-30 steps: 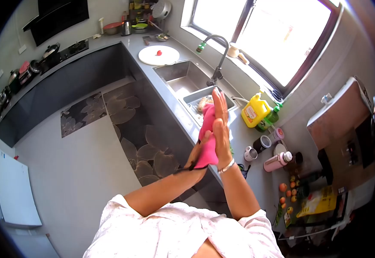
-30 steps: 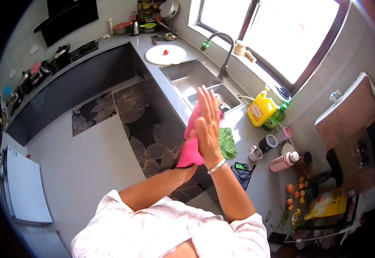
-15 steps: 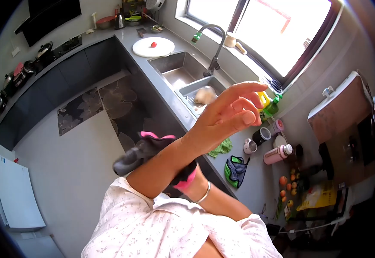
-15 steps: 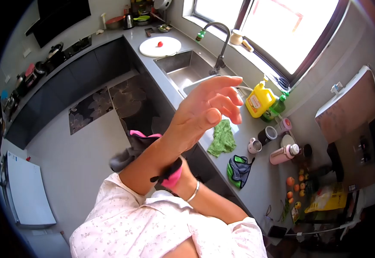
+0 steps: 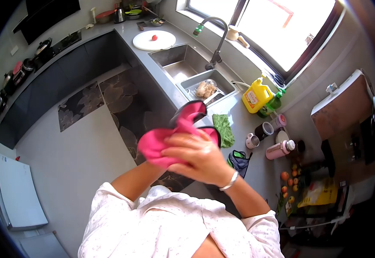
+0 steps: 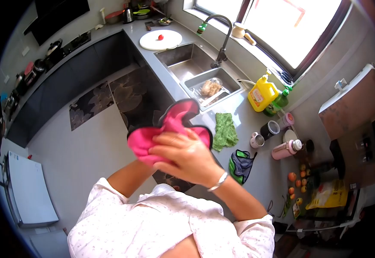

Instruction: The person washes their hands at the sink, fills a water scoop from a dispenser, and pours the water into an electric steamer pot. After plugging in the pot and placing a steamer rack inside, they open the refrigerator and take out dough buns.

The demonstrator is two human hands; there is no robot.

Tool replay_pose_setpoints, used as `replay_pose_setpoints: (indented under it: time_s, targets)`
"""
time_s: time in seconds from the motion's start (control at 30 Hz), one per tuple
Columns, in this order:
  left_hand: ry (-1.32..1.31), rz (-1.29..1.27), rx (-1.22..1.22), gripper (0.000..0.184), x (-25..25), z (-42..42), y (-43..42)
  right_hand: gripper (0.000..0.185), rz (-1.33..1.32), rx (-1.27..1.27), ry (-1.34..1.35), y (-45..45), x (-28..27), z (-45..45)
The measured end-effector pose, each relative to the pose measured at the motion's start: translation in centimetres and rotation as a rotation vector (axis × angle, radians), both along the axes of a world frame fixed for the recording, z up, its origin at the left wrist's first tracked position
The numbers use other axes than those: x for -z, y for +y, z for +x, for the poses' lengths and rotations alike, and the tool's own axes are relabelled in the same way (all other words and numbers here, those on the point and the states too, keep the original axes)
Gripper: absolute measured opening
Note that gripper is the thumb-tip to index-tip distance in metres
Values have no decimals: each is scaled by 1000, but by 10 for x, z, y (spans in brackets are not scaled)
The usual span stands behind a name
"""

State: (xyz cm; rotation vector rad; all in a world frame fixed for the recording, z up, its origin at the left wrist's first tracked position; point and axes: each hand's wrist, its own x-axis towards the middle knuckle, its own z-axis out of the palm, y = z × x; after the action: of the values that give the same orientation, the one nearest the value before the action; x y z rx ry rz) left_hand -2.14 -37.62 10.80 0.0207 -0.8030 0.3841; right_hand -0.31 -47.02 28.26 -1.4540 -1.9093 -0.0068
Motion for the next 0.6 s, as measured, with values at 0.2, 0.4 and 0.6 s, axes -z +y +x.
replay_pose_setpoints:
  time_s: [0.2,0.4,0.6]
  targets:
    - [850,2109,-1032,21,-93,-66,5,19,-8,338,55,4,37,28]
    - [1066,872,-482,48,-89,-79,32,17,127,479,-268,-7,-2,32]
    - [15,-216,352,58,-96,-43,23,61,-60,-363,1346,18,7,-23]
